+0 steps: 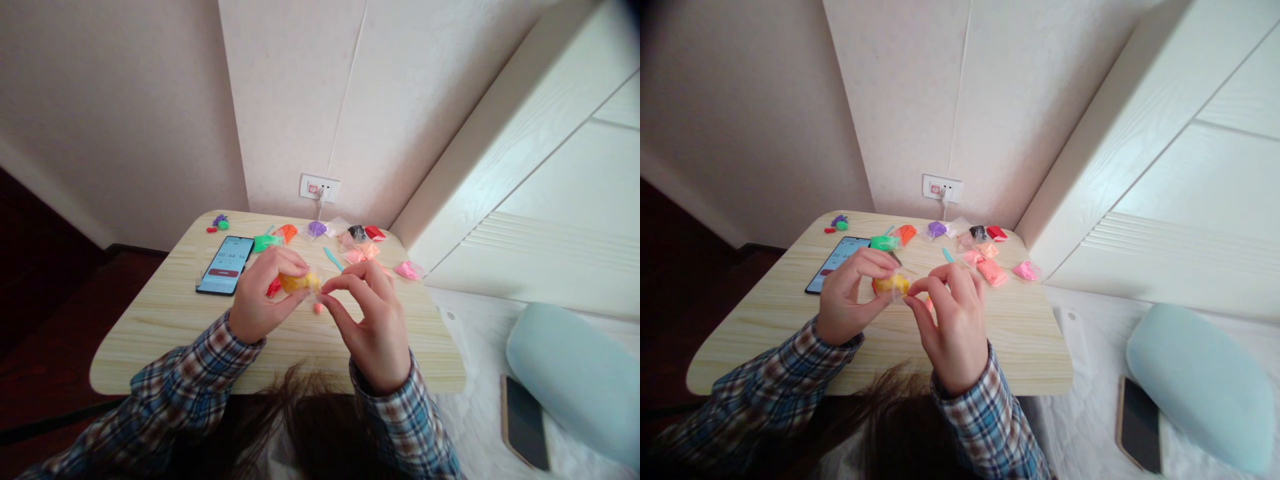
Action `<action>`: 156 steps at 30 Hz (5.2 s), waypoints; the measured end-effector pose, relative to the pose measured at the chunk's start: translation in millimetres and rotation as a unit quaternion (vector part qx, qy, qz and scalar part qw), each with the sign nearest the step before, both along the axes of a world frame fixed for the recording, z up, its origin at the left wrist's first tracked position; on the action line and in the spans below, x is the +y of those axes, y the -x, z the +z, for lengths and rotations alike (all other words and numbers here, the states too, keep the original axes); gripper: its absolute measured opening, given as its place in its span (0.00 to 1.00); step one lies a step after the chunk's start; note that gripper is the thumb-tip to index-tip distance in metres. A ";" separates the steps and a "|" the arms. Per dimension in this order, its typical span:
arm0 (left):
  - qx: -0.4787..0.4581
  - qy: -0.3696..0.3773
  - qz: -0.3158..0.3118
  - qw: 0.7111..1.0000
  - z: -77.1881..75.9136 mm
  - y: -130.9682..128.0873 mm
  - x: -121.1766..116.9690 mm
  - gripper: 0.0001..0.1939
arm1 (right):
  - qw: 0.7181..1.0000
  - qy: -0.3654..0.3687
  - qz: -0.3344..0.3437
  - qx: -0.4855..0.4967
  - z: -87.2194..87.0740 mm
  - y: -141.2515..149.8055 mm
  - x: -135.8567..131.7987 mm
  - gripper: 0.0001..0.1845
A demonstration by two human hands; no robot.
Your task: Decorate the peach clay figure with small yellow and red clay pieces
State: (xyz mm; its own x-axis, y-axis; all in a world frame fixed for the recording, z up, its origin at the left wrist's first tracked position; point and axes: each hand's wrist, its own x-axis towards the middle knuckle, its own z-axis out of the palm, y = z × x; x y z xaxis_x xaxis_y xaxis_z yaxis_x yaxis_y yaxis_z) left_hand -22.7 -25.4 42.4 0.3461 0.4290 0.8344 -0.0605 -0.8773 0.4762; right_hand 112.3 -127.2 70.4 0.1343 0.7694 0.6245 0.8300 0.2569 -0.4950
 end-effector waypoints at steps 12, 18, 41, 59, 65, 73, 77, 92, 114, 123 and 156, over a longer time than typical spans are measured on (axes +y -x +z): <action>0.145 0.037 0.070 0.986 -5.9 -7.5 15.8 0.07 | 0.998 -0.029 -0.014 0.062 -4.8 -17.1 4.3 0.02; 0.286 0.050 0.135 0.947 -21.3 -25.9 43.7 0.09 | 0.994 -0.042 -0.016 0.098 -15.6 -29.3 10.8 0.03; 0.156 0.415 -0.192 0.876 -1.0 -26.0 24.5 0.06 | 0.987 -0.147 0.039 0.055 -58.3 -30.5 39.1 0.03; 0.182 0.447 -0.151 0.862 -0.7 -23.1 21.9 0.07 | 0.986 -0.154 0.056 -0.005 -61.3 -32.5 39.6 0.05; 0.179 0.459 -0.151 0.857 -7.1 -20.7 24.8 0.06 | 0.985 -0.156 0.071 -0.011 -63.8 -33.0 41.0 0.03; 0.164 0.478 -0.165 0.847 -17.5 -20.7 26.9 0.09 | 0.985 -0.146 0.086 -0.004 -64.7 -33.6 42.0 0.03; 0.145 0.490 -0.171 0.842 -19.3 -22.0 26.5 0.10 | 0.988 -0.128 0.083 0.000 -66.8 -34.4 42.8 0.03; 0.099 0.531 -0.166 0.825 -24.9 -18.7 27.7 0.14 | 0.987 -0.108 0.058 0.108 -66.9 -36.3 43.9 0.03; 0.114 0.505 -0.155 0.842 -26.7 -17.7 28.8 0.13 | 0.980 -0.065 0.081 0.168 -71.4 -37.3 44.2 0.03; 0.119 0.506 -0.138 0.843 -25.1 -19.4 27.2 0.13 | 0.980 -0.070 0.090 0.160 -70.6 -36.2 44.2 0.03; 0.150 0.486 -0.148 0.849 -21.5 -21.1 24.9 0.07 | 0.988 -0.119 0.097 0.023 -68.5 -33.0 41.8 0.03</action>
State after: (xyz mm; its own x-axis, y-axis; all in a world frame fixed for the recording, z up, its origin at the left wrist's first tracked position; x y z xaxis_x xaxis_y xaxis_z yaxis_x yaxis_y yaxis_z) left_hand -1.6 -0.5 21.0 0.6925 0.7214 -0.0074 0.0421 -0.0301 0.9987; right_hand 145.3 -85.4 1.8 0.0317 0.6154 0.7875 0.7318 0.5224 -0.4377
